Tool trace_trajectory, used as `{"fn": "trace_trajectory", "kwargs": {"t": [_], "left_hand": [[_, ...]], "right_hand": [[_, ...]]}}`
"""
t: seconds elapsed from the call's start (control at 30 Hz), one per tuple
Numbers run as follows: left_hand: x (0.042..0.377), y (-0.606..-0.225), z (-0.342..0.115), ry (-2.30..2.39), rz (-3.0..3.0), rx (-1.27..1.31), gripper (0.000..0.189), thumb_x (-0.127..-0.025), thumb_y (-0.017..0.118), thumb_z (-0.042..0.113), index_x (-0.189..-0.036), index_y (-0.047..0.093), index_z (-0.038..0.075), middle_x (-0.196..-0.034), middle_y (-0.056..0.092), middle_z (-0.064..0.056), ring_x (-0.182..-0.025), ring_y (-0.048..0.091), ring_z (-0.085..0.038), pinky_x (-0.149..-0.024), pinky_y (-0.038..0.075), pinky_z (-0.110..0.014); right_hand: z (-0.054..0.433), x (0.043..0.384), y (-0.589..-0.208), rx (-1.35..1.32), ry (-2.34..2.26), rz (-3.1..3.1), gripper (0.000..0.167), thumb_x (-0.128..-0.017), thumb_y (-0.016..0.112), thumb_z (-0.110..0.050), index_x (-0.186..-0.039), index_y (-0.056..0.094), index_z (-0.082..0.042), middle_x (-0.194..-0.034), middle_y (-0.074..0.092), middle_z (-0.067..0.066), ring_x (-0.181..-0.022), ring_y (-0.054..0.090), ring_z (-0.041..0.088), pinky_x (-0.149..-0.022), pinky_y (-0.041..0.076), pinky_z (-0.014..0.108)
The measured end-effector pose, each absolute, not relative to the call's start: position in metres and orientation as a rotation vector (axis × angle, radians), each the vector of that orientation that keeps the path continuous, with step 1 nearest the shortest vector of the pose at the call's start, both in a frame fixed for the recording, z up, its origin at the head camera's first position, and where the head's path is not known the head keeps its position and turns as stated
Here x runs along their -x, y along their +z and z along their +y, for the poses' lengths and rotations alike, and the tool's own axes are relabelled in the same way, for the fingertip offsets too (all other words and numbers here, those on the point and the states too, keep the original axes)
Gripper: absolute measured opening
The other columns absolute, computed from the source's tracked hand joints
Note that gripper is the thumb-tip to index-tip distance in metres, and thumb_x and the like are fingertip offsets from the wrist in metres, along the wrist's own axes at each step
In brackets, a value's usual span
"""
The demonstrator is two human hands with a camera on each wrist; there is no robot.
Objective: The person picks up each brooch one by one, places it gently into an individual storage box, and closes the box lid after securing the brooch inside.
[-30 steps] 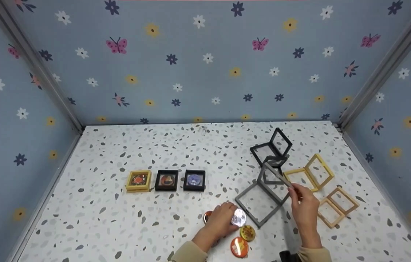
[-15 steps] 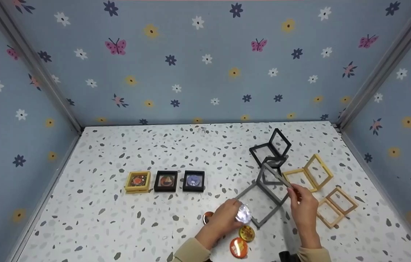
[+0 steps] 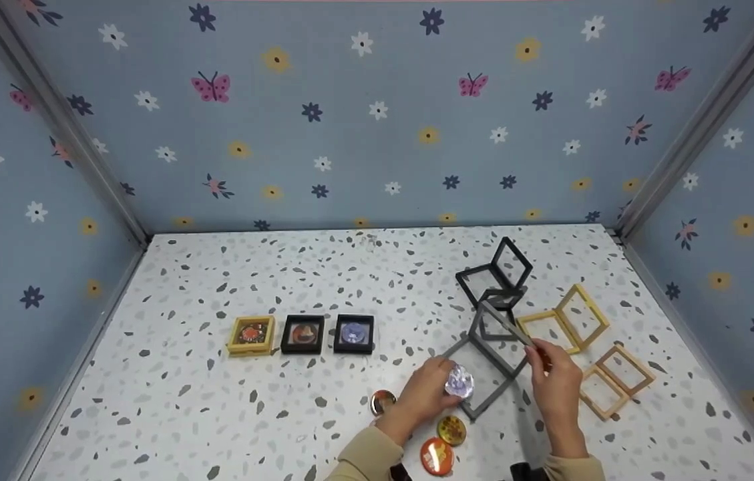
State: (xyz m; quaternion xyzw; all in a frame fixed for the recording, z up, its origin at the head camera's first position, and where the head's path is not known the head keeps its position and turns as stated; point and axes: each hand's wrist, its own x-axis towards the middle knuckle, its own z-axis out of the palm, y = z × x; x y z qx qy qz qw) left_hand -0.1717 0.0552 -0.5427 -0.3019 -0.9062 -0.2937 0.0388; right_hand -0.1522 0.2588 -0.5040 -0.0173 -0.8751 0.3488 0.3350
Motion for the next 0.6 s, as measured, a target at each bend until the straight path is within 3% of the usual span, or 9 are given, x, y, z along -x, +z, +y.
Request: {"fn": "trace_trajectory", "kwargs": {"t": [0.23,0.6], "left_hand": [[0.177,-0.546,0.07,-0.969,-2.866,0.816,0.053,-0.071,0.072,0.024,-0.115,0.052,0.002,-0.114,0.051,-0.012,-0.103,0.05,-0.022,-0.09,0.039,-0.028],[0.185,-0.55,0.087,-0.847,-2.842,0.817,0.051,-0.071,0.071,0.027,-0.112,0.054,0.001,-0.11,0.052,-0.01,-0.1,0.05,-0.019,-0.088,0.04,-0.025]], "right_hand": [[0.258,0.152,-0.503,0.059,0.909,-2.285,0.013,-0.078,0.064,-0.001,-0.091,0.065,0.002,-0.081,0.062,0.011,-0.065,0.058,0.017,-0.059,0.033,0.0],[0.258,0.151,-0.504,0.045,0.921,-2.281,0.016,-0.078,0.064,0.0,-0.093,0.065,0.003,-0.082,0.062,0.01,-0.066,0.057,0.017,-0.059,0.035,0.002]]}}
